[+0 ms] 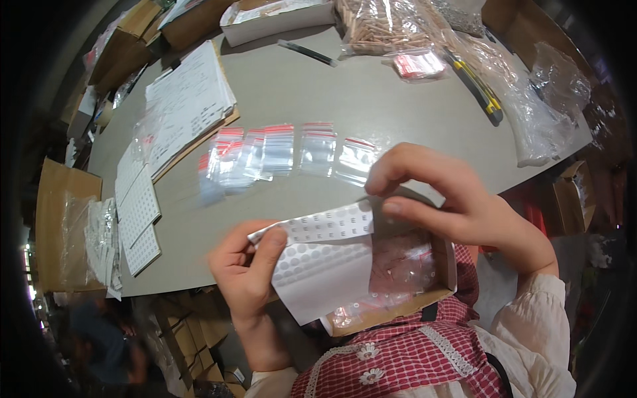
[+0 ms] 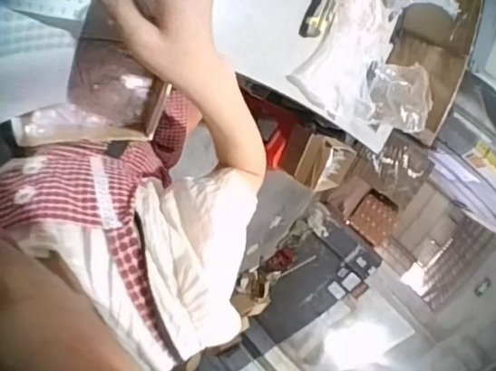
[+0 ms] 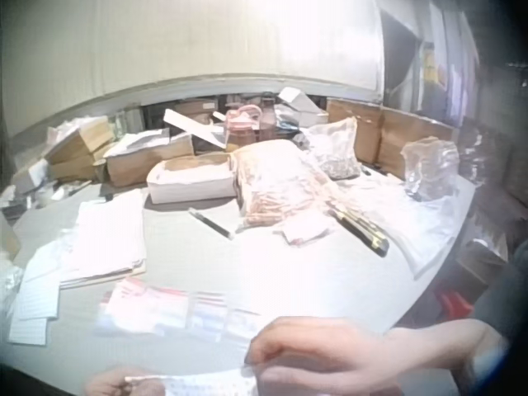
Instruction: The person peels small circular stickers from a sheet and affixes them to the front of small clear plastic pouches. The pouches are arranged in a row on the table, and the person works sequentially from left to right, placing one sticker on each pouch.
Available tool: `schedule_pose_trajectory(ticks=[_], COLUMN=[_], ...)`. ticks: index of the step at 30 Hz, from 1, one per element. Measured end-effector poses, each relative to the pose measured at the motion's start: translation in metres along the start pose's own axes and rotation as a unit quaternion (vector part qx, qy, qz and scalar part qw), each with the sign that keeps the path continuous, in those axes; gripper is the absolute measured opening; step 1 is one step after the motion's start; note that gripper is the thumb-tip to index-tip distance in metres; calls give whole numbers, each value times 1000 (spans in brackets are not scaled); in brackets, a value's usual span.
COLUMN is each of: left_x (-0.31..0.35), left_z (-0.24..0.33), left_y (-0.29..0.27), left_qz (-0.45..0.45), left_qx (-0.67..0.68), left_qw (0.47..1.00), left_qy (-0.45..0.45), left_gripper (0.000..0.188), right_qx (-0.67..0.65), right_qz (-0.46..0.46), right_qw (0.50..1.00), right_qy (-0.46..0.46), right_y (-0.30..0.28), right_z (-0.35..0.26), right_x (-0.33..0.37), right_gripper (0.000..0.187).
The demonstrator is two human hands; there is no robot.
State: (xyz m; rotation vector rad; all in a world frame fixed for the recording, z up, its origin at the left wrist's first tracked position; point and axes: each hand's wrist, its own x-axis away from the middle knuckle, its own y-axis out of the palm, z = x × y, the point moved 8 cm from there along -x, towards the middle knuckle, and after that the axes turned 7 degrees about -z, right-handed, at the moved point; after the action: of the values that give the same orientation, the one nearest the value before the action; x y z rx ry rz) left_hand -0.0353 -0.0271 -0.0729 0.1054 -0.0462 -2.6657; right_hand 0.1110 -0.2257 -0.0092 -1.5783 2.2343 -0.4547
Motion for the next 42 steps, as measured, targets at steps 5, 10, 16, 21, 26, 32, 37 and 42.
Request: schedule_pose_trajectory(ticks=[5,10,16,21,26,32,37,42], left_x=[-1,-1,-3,-6,-5,-5,-4,-4], left_z=[3,2,-4,-3,0,-1,-1,1], left_y=[5,5,4,4,3,2,-3,0], left_qz=[-19,-28,5,-3,1,4,12,17], left_qx=[-41,-54,-38,-49,-39,-37,-39,-12], left_qw=[999,998,999,999,999,999,999,1000], left_qy=[9,-1,-34,-2,-10,1,3,0], left_gripper=[10,10,9,9,9,9,10,10], right_qx=[210,298,283,162,278,360,209,384], right_qz=[-11,-61,-54,-32,-84,-16,-44,37], right_qw=[972,947,950,980,950,932,976,920], right_qy=[-105,-105,-120,112,111,34,45,-70], right_y=[31,47,28,-29,-13,-14,0,12], right_z=[-24,-21,-31,31,37,24,24,24], right_x=[-37,-48,-39,-60,-68,-74,-106,-100], right_gripper=[21,24,23,19,21,18,16,18])
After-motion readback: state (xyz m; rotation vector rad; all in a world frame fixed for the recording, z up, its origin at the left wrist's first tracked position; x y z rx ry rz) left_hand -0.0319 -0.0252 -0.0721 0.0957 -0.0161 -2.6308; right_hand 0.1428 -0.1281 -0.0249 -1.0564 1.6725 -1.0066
